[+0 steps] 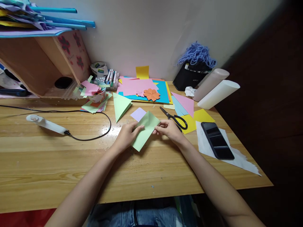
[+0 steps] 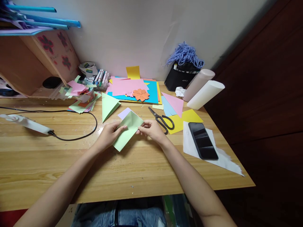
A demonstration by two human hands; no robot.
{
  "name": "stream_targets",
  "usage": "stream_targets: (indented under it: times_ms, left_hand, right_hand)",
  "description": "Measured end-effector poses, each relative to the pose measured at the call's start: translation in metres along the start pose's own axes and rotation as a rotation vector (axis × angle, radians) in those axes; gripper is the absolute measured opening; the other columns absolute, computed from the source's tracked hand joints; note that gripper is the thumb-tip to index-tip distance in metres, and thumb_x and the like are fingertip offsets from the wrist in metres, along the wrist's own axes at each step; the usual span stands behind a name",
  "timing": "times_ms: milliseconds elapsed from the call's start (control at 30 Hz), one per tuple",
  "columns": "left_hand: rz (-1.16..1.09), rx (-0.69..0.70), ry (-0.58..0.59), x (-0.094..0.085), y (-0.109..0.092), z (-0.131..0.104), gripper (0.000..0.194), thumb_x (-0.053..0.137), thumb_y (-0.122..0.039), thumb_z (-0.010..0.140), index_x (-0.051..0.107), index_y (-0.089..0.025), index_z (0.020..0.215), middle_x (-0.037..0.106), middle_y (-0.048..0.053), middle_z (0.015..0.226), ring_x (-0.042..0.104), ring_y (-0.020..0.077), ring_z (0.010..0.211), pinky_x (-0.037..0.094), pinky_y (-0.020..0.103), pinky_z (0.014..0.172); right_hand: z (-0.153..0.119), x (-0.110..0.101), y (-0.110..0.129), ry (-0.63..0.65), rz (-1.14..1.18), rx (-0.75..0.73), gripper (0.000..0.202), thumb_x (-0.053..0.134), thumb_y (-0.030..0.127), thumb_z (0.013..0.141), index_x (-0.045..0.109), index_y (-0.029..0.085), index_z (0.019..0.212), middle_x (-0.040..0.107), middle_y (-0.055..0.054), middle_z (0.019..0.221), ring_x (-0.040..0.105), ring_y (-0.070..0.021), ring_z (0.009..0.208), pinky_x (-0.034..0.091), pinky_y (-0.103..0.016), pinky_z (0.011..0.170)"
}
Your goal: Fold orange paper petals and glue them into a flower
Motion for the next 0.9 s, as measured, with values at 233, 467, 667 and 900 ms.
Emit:
stream_targets:
  times_ms: [233, 467, 667, 900]
  left_hand:
    - [-0.034, -0.02, 0.02, 0.001, 0.002, 0.0, 0.034, 0.045, -0.043, 0.081, 0.057, -0.015, 0.064, 0.048, 0.0, 0.055, 0.039, 0.0119, 0.054, 0.026, 0.023, 0.049]
    - [-0.036, -0.04, 0.09, 0.002, -0.001, -0.002, 0.035, 0.046, -0.043, 0.08, 0.055, -0.015, 0.06, 0.049, -0.001, 0.056, 0.041, 0.0108, 0.054, 0.027, 0.022, 0.049]
    - [-0.046, -0.031, 0.148, 0.003, -0.004, -0.004, 0.033, 0.052, -0.042, 0.075, 0.057, -0.015, 0.059, 0.052, -0.001, 0.057, 0.045, 0.0106, 0.055, 0.028, 0.022, 0.049]
    - [-0.602, -0.295, -0.098, -0.007, 0.005, 0.004, 0.04, 0.058, -0.047, 0.071, 0.061, -0.011, 0.088, 0.065, 0.007, 0.075, 0.06, 0.0158, 0.066, 0.046, 0.027, 0.064]
  right_hand:
    - [0.004, -0.014, -0.001, -0.119, 0.009, -0.028, 0.016, 0.063, 0.028, 0.069, 0.059, 0.014, 0.06, 0.067, -0.003, 0.061, 0.047, -0.0067, 0.044, 0.037, -0.018, 0.041]
    - [0.006, -0.024, -0.002, -0.16, 0.064, -0.007, 0.021, 0.061, 0.035, 0.073, 0.065, 0.016, 0.079, 0.067, -0.004, 0.078, 0.059, -0.0106, 0.062, 0.047, -0.02, 0.055]
    - [-0.004, -0.006, 0.004, 0.181, -0.044, 0.085, 0.027, 0.071, 0.031, 0.062, 0.068, 0.014, 0.083, 0.068, -0.004, 0.082, 0.063, -0.0165, 0.072, 0.048, -0.024, 0.06]
    - [0.004, -0.015, -0.002, -0.353, 0.117, -0.061, 0.034, 0.07, 0.036, 0.064, 0.065, 0.016, 0.091, 0.069, -0.005, 0.092, 0.064, -0.0173, 0.074, 0.054, -0.026, 0.058]
Point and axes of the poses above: each hand's wrist, its own z-axis towards the middle knuckle, its own x-axis out of the palm, y = z × x, the point moved 2 cm from there along z, towards the middle knuckle
